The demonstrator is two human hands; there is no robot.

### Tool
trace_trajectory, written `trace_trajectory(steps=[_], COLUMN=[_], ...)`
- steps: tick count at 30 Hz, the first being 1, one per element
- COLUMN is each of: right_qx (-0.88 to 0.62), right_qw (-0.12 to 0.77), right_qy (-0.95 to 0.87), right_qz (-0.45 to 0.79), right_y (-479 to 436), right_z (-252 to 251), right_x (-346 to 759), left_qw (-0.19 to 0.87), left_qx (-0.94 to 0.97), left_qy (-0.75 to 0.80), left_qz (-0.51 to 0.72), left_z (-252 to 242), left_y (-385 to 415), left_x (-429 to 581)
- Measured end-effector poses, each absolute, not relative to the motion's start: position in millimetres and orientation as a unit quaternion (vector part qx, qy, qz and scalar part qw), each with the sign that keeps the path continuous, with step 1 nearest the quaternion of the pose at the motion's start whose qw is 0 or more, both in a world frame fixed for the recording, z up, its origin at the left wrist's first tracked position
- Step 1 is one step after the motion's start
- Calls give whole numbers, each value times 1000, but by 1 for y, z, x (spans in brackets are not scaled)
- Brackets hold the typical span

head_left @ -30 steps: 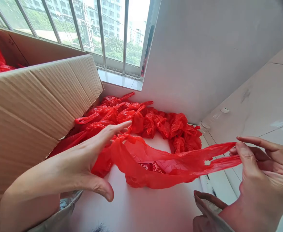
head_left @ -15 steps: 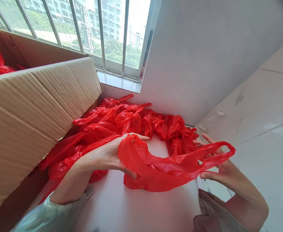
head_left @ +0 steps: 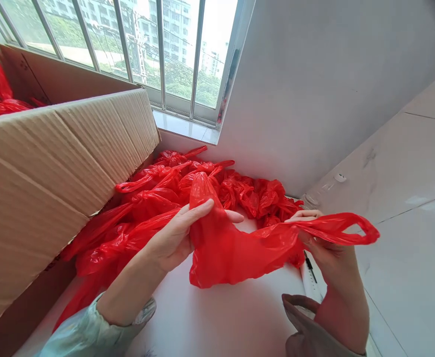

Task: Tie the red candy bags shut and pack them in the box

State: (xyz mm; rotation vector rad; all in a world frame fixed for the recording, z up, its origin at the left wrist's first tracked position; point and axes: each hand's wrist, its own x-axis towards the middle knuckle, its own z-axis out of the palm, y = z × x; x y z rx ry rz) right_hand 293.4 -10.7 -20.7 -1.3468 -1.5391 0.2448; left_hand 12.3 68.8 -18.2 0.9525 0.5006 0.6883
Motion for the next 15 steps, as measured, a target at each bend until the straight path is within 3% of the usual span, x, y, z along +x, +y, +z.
trace_trajectory(steps=[5, 11, 15], right_qx=[-585, -545, -495], right_qw=[490, 479, 456], right_qy=[-644, -687, -734], right_qz=[56, 30, 87], right_y=[-15, -22, -30], right_z=[-17, -8, -5], right_x=[271, 230, 194], left_qw=[748, 605, 579], left_qx=[455, 686, 715], left_qy=[293, 318, 282], left_qz=[384, 250, 273], left_z=[-20, -23, -28], left_y=[64, 44, 31], left_x=[20, 25, 23])
